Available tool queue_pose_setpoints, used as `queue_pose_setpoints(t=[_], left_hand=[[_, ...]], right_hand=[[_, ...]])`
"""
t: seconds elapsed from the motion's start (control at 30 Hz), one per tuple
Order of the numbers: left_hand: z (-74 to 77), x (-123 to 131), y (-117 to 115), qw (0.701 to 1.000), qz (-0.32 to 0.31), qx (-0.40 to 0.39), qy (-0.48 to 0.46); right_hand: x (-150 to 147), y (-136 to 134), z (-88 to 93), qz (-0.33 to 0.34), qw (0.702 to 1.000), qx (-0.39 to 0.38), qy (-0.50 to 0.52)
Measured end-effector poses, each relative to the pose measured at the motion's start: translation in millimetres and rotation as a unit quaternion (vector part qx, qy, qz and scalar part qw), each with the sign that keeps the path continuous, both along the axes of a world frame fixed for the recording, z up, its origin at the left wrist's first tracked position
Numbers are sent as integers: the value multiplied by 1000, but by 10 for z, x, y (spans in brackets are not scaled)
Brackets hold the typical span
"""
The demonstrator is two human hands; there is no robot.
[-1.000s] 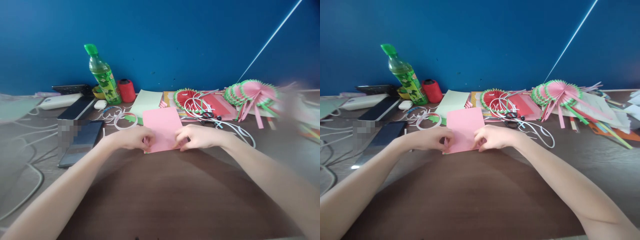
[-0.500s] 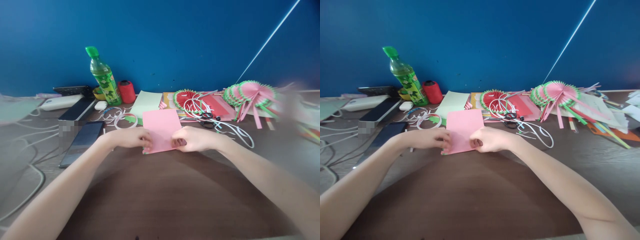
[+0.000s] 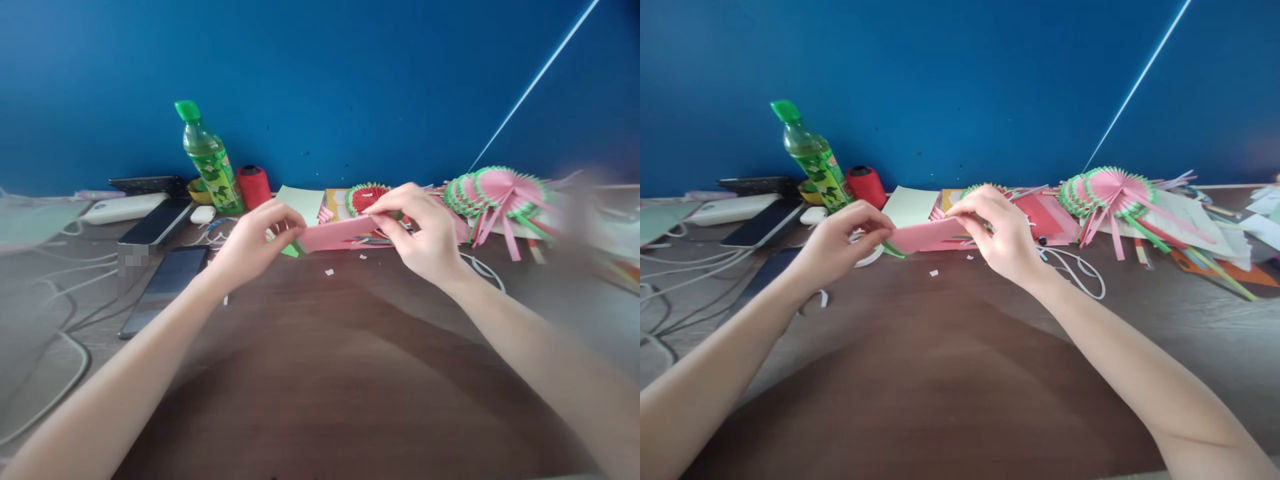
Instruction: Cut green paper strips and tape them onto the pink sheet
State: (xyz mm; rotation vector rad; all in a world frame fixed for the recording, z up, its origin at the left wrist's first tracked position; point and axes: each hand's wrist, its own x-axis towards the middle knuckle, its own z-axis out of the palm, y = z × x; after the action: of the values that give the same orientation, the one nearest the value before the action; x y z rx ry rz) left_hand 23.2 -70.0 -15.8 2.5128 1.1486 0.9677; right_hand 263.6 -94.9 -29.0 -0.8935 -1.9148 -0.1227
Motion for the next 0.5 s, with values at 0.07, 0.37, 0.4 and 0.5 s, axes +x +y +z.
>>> queue_pose_setpoints(t=[0.07, 0.37, 0.4, 0.5], left_hand=[[64, 39, -82, 995, 14, 81, -56], [268, 32, -212, 950, -35, -264, -166], [247, 15, -177, 948, -24, -287, -139], [137, -31, -42, 962, 0, -270, -46]], right_hand=[[-8, -63, 65, -18, 997, 78, 9], [8, -184, 291, 16, 973, -131, 191], [24, -150, 275, 20, 966, -179, 187], [72, -20, 179, 40, 939, -317, 126]])
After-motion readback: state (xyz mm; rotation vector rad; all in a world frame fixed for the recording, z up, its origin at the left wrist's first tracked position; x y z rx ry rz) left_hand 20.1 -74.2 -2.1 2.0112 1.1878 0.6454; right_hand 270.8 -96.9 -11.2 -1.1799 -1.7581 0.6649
